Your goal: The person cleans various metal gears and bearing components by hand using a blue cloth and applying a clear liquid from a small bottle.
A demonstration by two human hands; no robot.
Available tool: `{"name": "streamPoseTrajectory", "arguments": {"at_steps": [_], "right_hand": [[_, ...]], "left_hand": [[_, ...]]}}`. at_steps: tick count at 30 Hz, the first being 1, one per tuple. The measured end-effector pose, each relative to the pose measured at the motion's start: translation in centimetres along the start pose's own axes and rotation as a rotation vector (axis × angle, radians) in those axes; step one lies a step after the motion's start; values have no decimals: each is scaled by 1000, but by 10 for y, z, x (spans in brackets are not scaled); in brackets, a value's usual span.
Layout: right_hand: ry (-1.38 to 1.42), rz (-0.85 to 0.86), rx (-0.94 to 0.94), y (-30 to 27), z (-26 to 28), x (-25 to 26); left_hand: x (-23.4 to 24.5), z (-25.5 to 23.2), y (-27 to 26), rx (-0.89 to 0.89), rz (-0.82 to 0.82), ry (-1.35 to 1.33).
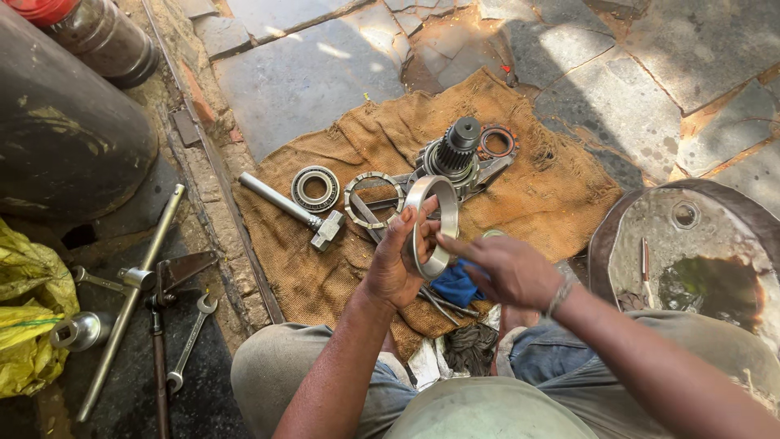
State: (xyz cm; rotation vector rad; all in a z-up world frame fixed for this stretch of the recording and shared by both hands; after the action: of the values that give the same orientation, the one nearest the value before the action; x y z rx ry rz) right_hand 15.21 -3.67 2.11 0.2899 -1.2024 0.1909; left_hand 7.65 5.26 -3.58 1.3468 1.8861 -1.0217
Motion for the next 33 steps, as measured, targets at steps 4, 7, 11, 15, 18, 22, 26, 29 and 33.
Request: {"name": "streamPoseTrajectory", "arguments": {"at_steps": [4, 7, 11, 15, 18, 22, 26, 29, 33], "right_hand": [[203, -295, -11, -21, 18, 9], [297, -386, -184, -27, 17, 18], [124, -573, 3, -19, 62, 55], [203, -606, -43, -6, 67, 51], [378, -573, -205, -3, 53, 37], [645, -558, -280, 0, 33, 25], [1009, -617, -105, 13, 25, 18], [1284, -641, -172, 6, 12, 7], [1588, -752, -286, -3, 9, -2]], "left_hand": [[10, 8, 4, 31, -30, 11], [7, 9, 5, 21, -22, 57], [6, 9, 4, 11, -37, 1], [1, 11, 4, 45, -41, -20], [0, 16, 3, 94, -86, 18], [20, 35, 9, 181, -92, 12], [26, 43, 15, 150, -23, -11], [11, 38, 9, 141, 18, 6], [-14, 9, 2, 69, -68, 200]]}}
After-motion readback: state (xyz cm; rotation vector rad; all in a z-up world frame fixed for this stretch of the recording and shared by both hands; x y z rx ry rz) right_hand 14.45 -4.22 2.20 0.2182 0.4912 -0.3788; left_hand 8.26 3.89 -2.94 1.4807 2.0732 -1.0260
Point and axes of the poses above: each hand's wrist, its own y-axis towards the middle knuckle, its own x-axis out of the back of the hand, z = x × y, the point moved 9 cm from there along y, towards the middle knuckle, and after that the axes turned 15 degrees about x, right-handed, at the moved point
